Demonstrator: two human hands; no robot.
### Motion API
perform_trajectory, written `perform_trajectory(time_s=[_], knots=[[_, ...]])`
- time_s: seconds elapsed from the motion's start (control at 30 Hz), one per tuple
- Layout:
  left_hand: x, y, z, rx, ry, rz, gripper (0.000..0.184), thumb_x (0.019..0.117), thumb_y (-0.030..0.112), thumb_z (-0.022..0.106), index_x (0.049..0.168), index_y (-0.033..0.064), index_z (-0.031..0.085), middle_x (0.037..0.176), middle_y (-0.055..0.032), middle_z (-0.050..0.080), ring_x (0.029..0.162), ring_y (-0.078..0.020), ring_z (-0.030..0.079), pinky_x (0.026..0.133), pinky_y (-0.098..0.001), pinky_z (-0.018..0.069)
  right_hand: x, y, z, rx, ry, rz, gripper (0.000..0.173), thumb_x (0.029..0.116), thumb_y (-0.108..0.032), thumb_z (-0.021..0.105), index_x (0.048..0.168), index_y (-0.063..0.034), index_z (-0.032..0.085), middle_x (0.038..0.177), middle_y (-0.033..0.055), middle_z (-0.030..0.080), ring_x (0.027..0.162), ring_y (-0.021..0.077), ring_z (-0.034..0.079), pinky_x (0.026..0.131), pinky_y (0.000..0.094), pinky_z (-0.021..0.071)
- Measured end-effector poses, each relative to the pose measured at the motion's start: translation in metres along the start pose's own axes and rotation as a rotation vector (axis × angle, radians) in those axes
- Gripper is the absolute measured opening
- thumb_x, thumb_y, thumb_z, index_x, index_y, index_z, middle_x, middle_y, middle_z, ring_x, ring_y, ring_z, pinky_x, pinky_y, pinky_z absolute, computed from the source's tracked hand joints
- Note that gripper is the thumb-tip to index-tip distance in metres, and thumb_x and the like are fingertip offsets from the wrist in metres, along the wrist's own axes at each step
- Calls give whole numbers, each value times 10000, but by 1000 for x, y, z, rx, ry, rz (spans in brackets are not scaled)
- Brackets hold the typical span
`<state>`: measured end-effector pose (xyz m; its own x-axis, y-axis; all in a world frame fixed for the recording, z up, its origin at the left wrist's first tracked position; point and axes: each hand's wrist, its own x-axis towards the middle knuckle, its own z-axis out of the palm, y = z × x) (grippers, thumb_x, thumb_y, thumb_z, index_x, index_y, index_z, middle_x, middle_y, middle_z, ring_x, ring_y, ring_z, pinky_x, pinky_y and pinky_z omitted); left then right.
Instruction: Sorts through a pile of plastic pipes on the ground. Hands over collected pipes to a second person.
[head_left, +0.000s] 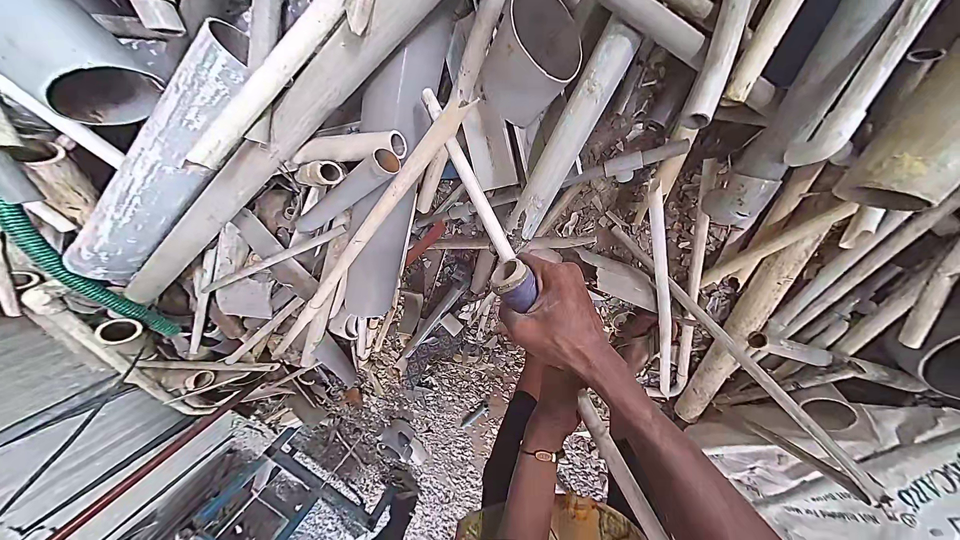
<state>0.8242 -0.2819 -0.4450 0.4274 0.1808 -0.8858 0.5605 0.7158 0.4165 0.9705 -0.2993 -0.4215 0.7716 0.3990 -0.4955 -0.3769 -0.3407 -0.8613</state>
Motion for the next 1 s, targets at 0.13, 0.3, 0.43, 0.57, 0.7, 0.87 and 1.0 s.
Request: perform_trajectory(time_s=[0.13, 0.3, 0.43, 0.57, 0.7, 0.87, 1.0], knots=[[-10, 17, 9, 13, -28, 20, 450, 607, -70, 783, 985, 127, 641, 828, 72, 745, 765, -10, 714, 736, -216, 608, 6, 1, -5, 152, -184, 60, 162, 707, -141, 729, 856, -118, 671, 666, -58, 576, 610, 29, 554, 547, 277, 444], [-7, 25, 17, 98, -15, -35, 548, 579, -137, 770, 1054, 61, 582, 842, 53, 732, 797, -23, 708, 769, -226, 606, 21, 15, -19, 592, -517, 127, 217, 675, -3, 727, 758, -180, 635, 656, -122, 628, 604, -50, 586, 568, 157, 497], [9, 19, 14, 253, 171, 18, 484, 702, -102, 763, 1154, -59, 599, 962, -65, 729, 880, -94, 707, 801, -274, 603, 44, 33, -26, 305, -486, 176, 148, 793, -26, 773, 853, -101, 660, 705, -37, 647, 638, 35, 605, 610, 225, 517], [20, 23, -2, 243, 218, 158, 698, 804, 35, 702, 1465, -20, 483, 1331, -126, 646, 1027, -136, 689, 851, -270, 582, 39, 45, -47, -300, -156, 191, 530, 905, -239, 779, 1347, -20, 585, 1223, 234, 636, 1103, 397, 636, 917, 603, 518], [15, 27, 7, 163, 227, 206, 527, 956, 46, 559, 1466, -44, 459, 957, -41, 669, 555, -19, 564, 478, -150, 492, 28, 69, -98, -269, 211, 226, 503, 996, -306, 654, 1386, -16, 524, 1345, 242, 580, 1109, 382, 638, 875, 581, 526], [7, 17, 7, -148, 30, 44, 384, 1069, 357, 432, 1247, 45, 566, 553, 60, 544, 375, 2, 489, 360, -144, 433, 109, 64, -146, -47, 527, 261, 846, 951, -500, 656, 1541, -29, 272, 1292, 170, 591, 1067, 224, 649, 865, 424, 569], [6, 14, -3, -250, -268, -117, 590, 891, 576, 678, 1193, 69, 698, 631, 44, 636, 437, -7, 536, 418, -155, 445, 179, 66, -151, 176, 516, 445, 621, 1079, -371, 478, 1555, -103, 183, 986, 78, 566, 675, 133, 609, 590, 298, 547]])
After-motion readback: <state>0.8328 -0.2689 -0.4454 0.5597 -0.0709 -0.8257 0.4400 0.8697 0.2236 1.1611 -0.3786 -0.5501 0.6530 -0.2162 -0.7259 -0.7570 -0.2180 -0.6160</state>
